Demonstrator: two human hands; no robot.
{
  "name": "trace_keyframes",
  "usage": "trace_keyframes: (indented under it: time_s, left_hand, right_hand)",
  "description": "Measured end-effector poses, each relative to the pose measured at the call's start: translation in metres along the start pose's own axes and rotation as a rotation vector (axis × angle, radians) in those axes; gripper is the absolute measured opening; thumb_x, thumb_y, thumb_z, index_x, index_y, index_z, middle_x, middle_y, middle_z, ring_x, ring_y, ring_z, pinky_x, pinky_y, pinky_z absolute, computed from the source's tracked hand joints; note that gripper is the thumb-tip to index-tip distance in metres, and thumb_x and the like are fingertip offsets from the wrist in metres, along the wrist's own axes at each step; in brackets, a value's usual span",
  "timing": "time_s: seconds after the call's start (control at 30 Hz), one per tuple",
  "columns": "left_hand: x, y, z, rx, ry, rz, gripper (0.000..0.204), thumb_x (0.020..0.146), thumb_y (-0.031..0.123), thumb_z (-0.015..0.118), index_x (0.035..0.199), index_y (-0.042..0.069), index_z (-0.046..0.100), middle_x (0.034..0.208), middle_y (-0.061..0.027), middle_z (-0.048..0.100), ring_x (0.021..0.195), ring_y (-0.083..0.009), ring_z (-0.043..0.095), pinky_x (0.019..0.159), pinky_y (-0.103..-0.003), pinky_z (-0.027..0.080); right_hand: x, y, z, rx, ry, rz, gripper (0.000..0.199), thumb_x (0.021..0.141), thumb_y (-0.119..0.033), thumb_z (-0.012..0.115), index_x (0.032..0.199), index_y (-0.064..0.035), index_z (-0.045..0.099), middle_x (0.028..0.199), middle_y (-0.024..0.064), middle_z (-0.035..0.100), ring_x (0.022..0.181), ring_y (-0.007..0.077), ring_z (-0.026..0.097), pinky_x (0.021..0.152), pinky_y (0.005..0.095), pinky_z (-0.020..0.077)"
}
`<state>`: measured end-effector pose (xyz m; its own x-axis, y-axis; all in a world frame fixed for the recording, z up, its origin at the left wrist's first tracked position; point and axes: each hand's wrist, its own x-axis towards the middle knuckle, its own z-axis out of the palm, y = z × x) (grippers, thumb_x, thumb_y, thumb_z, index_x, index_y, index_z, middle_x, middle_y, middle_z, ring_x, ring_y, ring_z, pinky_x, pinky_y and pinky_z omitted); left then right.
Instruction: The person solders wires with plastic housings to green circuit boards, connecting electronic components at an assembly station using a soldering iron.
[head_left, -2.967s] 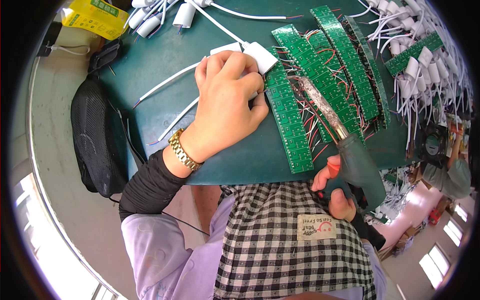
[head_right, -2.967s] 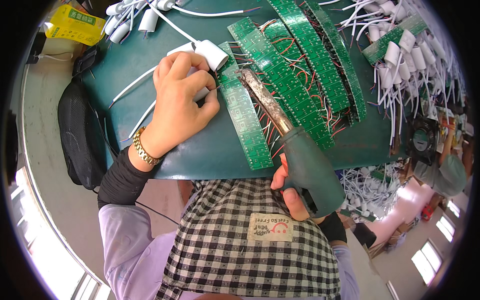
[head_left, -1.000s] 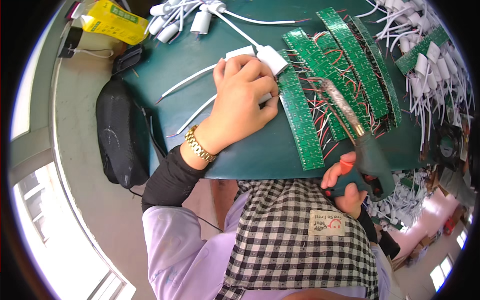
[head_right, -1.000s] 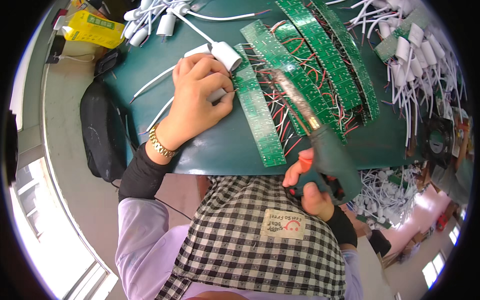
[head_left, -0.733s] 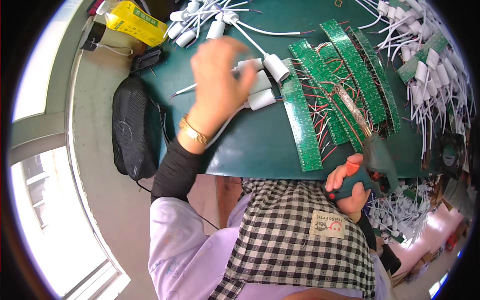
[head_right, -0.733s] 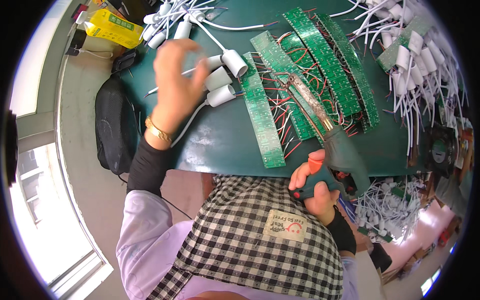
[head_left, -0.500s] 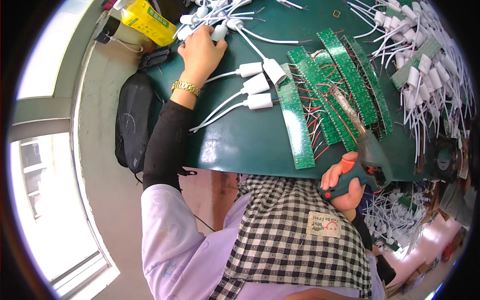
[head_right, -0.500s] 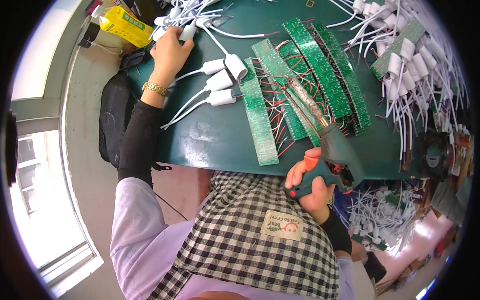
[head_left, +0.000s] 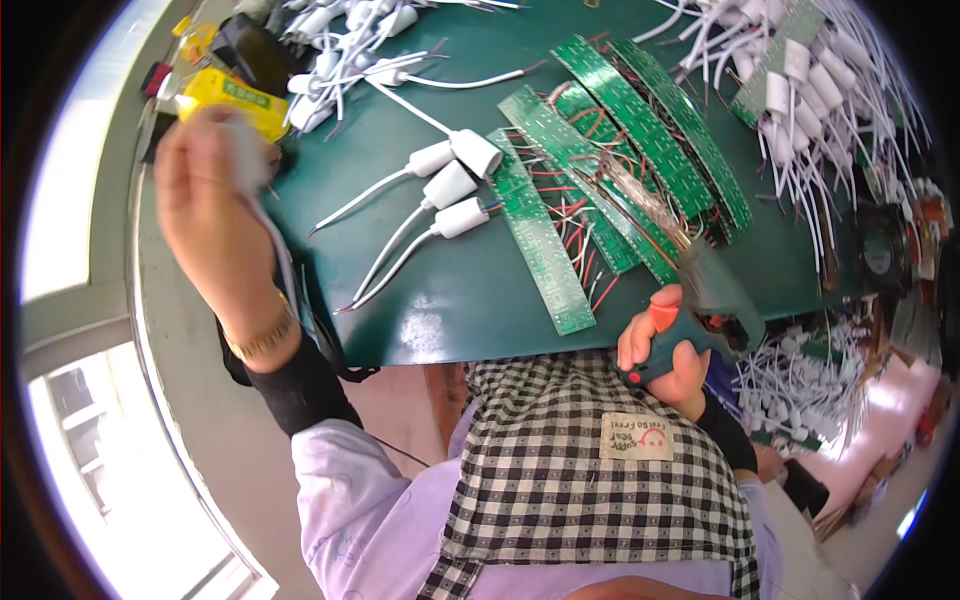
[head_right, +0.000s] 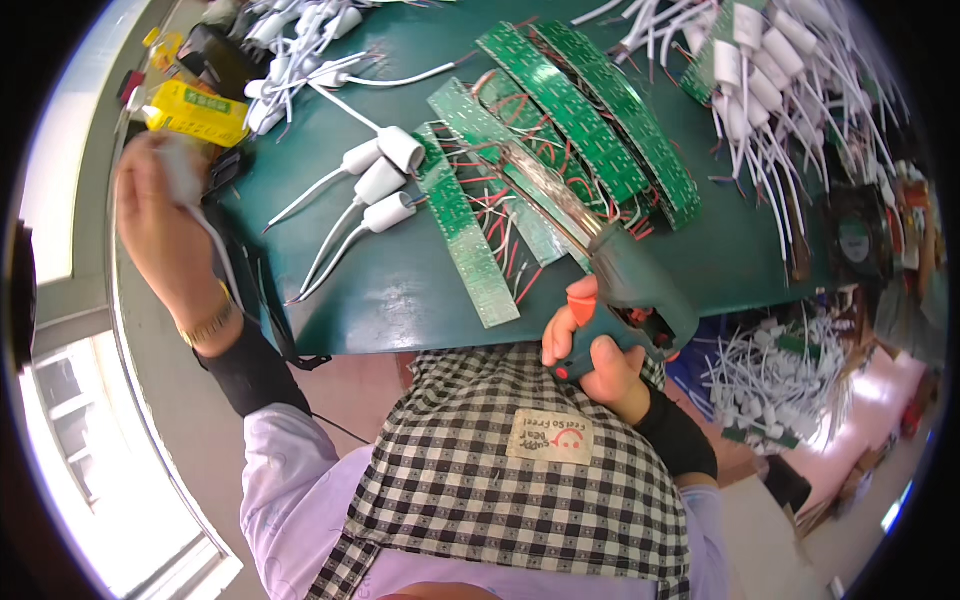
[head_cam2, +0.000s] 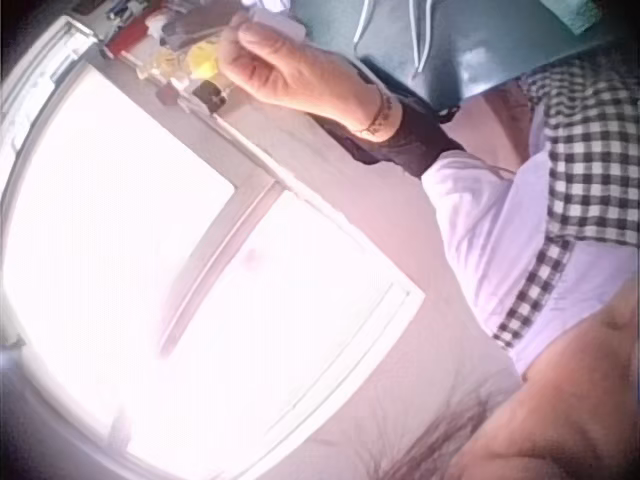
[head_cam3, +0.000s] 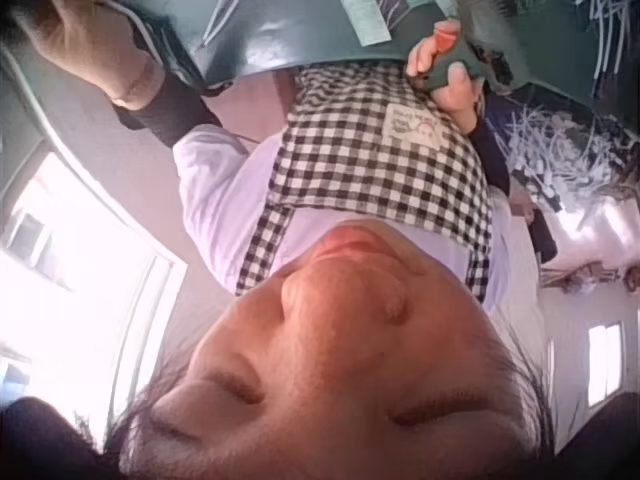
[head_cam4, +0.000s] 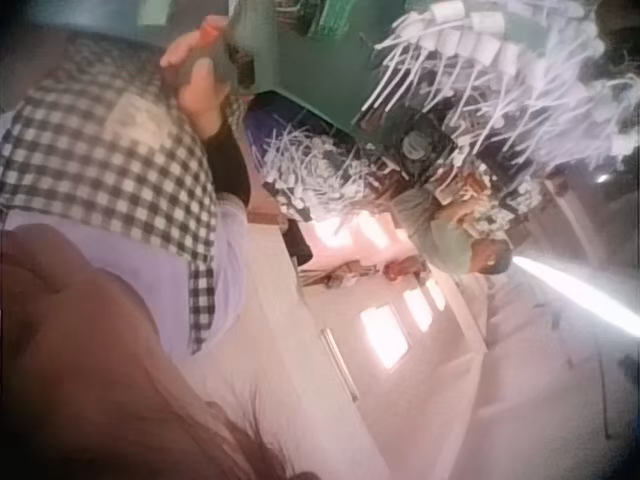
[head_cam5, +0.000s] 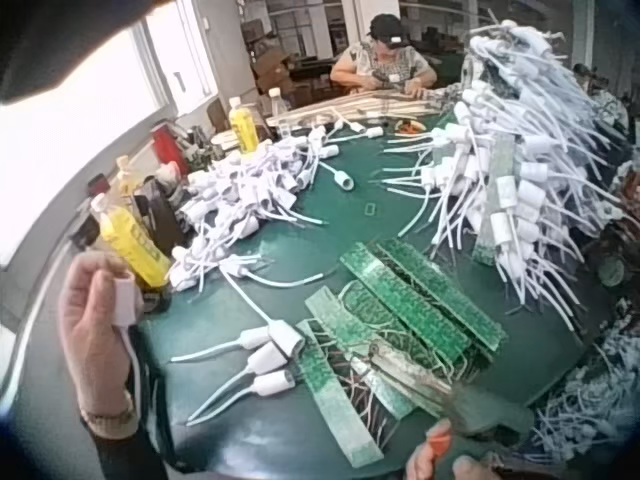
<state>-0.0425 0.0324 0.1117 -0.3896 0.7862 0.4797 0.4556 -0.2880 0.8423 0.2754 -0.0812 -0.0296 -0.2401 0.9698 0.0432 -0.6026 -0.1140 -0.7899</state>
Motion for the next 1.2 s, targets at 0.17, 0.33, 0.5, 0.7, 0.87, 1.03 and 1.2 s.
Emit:
trace_keyframes:
  time_s: [0.17, 0.33, 0.5, 0.7, 0.87, 1.03, 1.2]
  left_hand:
    - [-0.065, -0.017, 0.039, 0.157, -0.799, 0.183, 0.013, 0.076, 0.002, 0.066, 0.088, 0.004, 0.063, 0.084, -0.0059, 0.058, 0.074, -0.0188, 0.056, 0.066, -0.029, 0.045]
    - [-0.099, -0.047, 0.055, 0.312, -0.764, 0.333, 0.018, 0.072, 0.007, 0.070, 0.088, 0.008, 0.062, 0.083, -0.0042, 0.056, 0.071, -0.0208, 0.055, 0.064, -0.032, 0.043]
    - [-0.103, -0.059, 0.059, 0.407, -0.729, 0.644, 0.026, 0.067, 0.012, 0.073, 0.090, 0.010, 0.061, 0.091, -0.0032, 0.057, 0.070, -0.0195, 0.054, 0.059, -0.031, 0.039]
    - [-0.103, -0.061, 0.058, 0.482, -0.653, 0.678, 0.025, 0.064, 0.009, 0.071, 0.086, 0.011, 0.062, 0.098, -0.0045, 0.055, 0.085, -0.0242, 0.051, 0.071, -0.034, 0.038]
    - [-0.108, -0.057, 0.062, 0.631, -0.613, 0.654, 0.016, 0.065, 0.006, 0.065, 0.080, 0.010, 0.061, 0.100, -0.0039, 0.054, 0.100, -0.0279, 0.047, 0.089, -0.048, 0.031]
    - [-0.100, -0.054, 0.067, 0.547, -0.715, 0.504, 0.013, 0.069, 0.004, 0.063, 0.081, 0.006, 0.059, 0.102, -0.0068, 0.055, 0.103, -0.0293, 0.047, 0.091, -0.043, 0.030]
    - [-0.099, -0.056, 0.070, 0.483, -0.720, 0.461, 0.012, 0.068, 0.001, 0.062, 0.079, 0.004, 0.057, 0.100, -0.0087, 0.054, 0.100, -0.0300, 0.047, 0.091, -0.043, 0.031]
  right_hand:
    - [0.002, 0.000, 0.002, -0.077, -0.002, -0.041, 0.058, 0.088, -0.044, 0.051, 0.120, 0.0014, 0.032, 0.064, 0.0090, 0.050, 0.055, 0.0196, 0.053, 0.054, 0.0315, 0.0448]
    - [0.005, -0.001, 0.007, -0.114, -0.012, 0.024, 0.060, 0.087, -0.045, 0.053, 0.119, 0.0010, 0.032, 0.064, 0.0093, 0.051, 0.056, 0.0200, 0.054, 0.054, 0.0314, 0.0447]
    - [0.004, -0.001, 0.008, -0.137, 0.020, 0.016, 0.061, 0.086, -0.045, 0.055, 0.119, 0.0008, 0.032, 0.065, 0.0094, 0.051, 0.056, 0.0203, 0.054, 0.054, 0.0312, 0.0448]
    - [0.003, -0.002, 0.010, -0.144, 0.027, 0.022, 0.061, 0.086, -0.046, 0.055, 0.118, 0.0004, 0.033, 0.065, 0.0093, 0.051, 0.056, 0.0202, 0.054, 0.054, 0.0313, 0.0449]
    - [0.003, -0.003, 0.009, -0.159, 0.002, 0.031, 0.062, 0.085, -0.048, 0.055, 0.118, -0.0007, 0.032, 0.066, 0.0091, 0.051, 0.058, 0.0200, 0.054, 0.055, 0.0312, 0.0452]
    - [-0.001, 0.002, 0.003, -0.186, -0.034, 0.036, 0.063, 0.085, -0.049, 0.055, 0.119, -0.0013, 0.031, 0.069, 0.0090, 0.050, 0.061, 0.0197, 0.054, 0.057, 0.0311, 0.0457]
    - [-0.002, 0.003, 0.004, -0.232, -0.046, 0.032, 0.062, 0.085, -0.047, 0.054, 0.119, -0.0008, 0.031, 0.070, 0.0093, 0.051, 0.062, 0.0200, 0.054, 0.058, 0.0308, 0.0465]
